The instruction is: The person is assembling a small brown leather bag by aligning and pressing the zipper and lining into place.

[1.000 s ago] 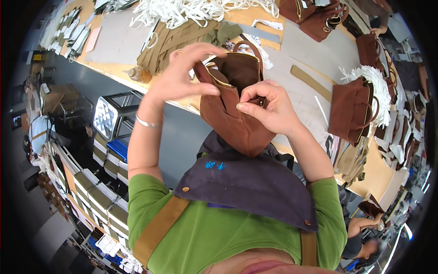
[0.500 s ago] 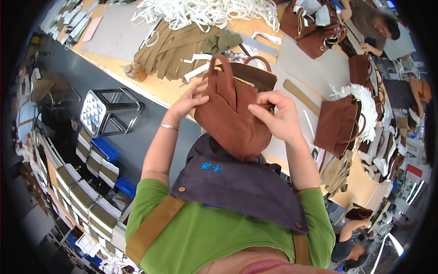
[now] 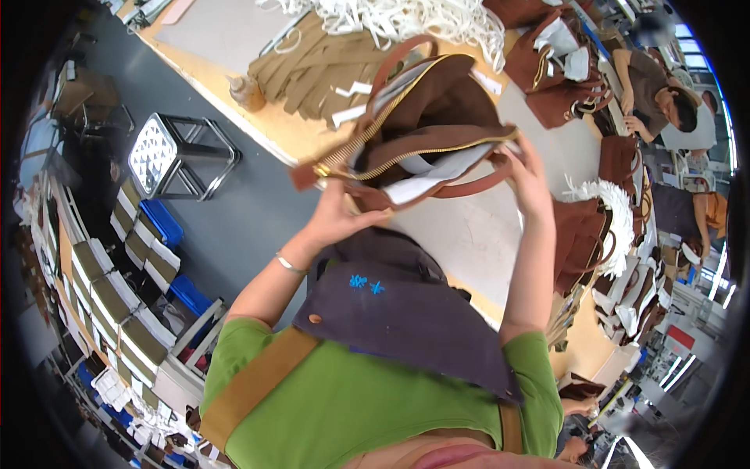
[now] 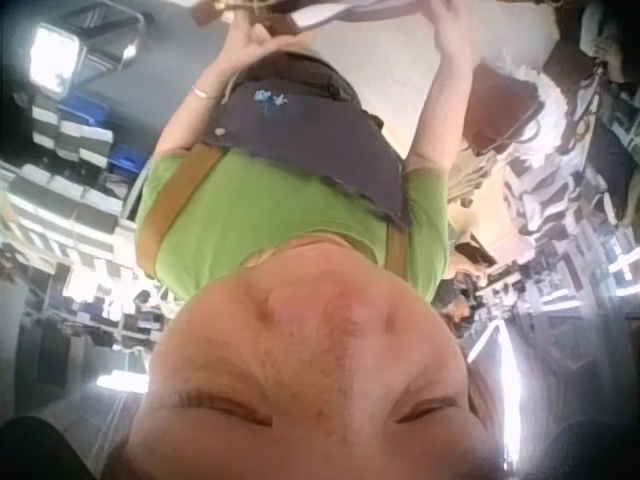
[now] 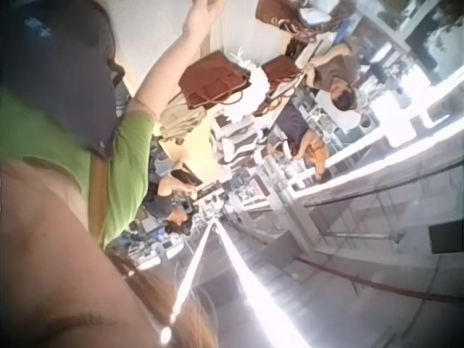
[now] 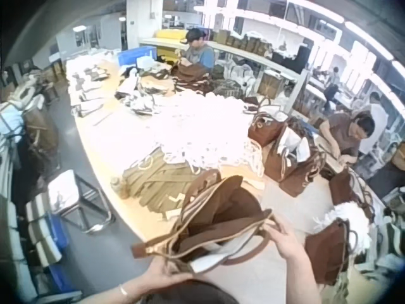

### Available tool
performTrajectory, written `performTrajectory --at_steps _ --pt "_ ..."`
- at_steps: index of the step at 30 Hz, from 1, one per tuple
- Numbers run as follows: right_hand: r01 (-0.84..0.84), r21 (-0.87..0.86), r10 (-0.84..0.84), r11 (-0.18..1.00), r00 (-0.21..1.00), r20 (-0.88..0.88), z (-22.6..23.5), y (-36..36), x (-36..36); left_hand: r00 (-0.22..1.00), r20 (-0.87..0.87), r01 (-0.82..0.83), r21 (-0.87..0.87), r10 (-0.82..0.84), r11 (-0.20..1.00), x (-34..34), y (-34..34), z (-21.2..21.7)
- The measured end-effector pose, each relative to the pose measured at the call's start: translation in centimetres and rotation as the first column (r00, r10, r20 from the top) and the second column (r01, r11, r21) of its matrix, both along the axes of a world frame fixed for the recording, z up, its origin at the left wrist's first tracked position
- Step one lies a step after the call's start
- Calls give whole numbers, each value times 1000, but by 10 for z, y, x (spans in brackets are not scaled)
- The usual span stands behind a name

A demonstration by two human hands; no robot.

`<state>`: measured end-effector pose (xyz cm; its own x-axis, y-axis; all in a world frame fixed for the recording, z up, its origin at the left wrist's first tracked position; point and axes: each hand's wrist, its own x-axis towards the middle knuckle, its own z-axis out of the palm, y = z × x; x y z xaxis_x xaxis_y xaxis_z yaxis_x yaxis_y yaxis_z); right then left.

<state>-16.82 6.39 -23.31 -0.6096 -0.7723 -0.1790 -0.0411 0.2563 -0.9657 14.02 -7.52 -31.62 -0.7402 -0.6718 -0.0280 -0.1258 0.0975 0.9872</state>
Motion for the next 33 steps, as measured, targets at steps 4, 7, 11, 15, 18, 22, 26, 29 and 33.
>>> performTrajectory --at_steps 4,7,11,15,18,22,26,29,33 --pt "3 90 -28 996 959 282 -50 -4 5 986 93 141 -68 -135 988 -3 45 -47" --pt "235 117 -110 965 766 -634 -28 -6 19 983 113 173 -281 -146 944 0 40 -19" --pt "-237 85 211 968 577 -789 48 -24 78 998 -55 -6 -425 -19 905 12 27 20" --pt "-326 449 555 832 503 -663 29 -32 122 988 -107 82 -278 -116 957 -17 12 77" --pt "-322 468 568 823 491 -661 7 -24 118 949 -95 258 -314 -301 914 -27 -3 78" --pt "-376 454 589 808 498 -636 20 -16 118 973 -129 200 49 -192 979 -42 -15 78" --pt "-357 447 570 820 583 -580 7 -8 116 911 -78 401 -53 -404 914 -60 -33 83" --pt "-353 237 425 905 737 -526 7 -5 103 804 -42 548 -337 -594 766 -66 -49 78" --pt "-360 199 407 911 863 -301 9 0 95 633 197 762 -330 -748 558 -69 -61 78"
